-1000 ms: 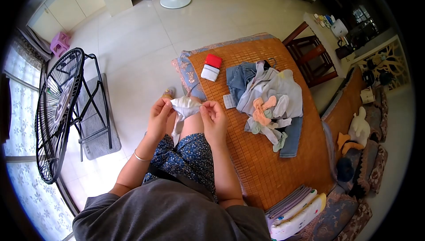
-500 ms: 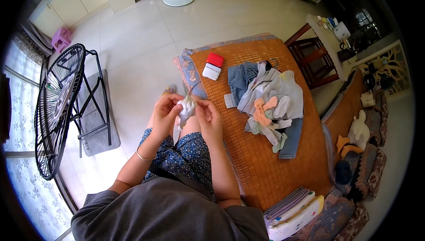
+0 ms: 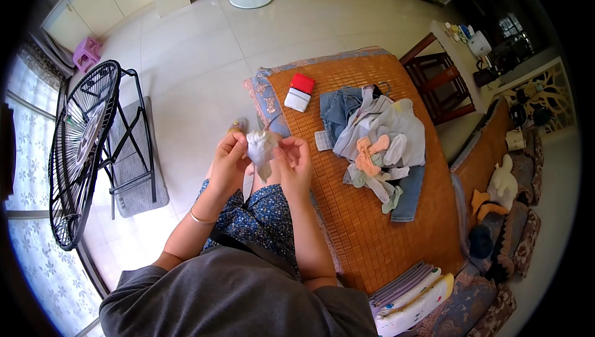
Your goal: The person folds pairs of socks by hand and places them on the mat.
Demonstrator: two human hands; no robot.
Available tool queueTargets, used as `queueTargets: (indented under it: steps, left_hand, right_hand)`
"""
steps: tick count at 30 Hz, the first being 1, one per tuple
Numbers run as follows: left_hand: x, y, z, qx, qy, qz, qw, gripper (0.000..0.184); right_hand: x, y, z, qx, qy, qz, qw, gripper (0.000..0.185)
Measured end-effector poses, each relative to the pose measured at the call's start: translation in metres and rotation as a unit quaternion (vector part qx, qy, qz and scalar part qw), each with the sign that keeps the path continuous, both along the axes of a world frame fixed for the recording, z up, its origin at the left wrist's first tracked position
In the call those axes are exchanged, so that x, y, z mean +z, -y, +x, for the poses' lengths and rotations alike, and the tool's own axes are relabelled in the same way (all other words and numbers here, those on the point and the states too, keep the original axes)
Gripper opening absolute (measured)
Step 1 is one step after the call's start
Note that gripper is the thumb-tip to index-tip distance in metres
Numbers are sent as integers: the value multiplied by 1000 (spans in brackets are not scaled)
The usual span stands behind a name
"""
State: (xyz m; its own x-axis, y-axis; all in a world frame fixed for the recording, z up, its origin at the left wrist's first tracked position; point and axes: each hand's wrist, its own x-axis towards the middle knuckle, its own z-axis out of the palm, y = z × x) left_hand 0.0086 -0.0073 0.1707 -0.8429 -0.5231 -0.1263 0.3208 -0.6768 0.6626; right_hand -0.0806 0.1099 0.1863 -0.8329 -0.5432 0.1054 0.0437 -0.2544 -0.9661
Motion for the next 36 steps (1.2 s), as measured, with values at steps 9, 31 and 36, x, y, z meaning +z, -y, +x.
queueTargets:
  steps: [9,31,36]
  left_hand:
    - [13,-4,3,-28,33,-23,999,15]
    - [16,3,-7,34,56,-201,977,21]
    - [5,0,-9,61,61,-179,980,22]
  right_hand:
    - [-2,2,0,-5,36,22,999,16]
    - [-19,5,-8,17,224,-130,966,10]
    - [4,9,3,8,108,-39,993,13]
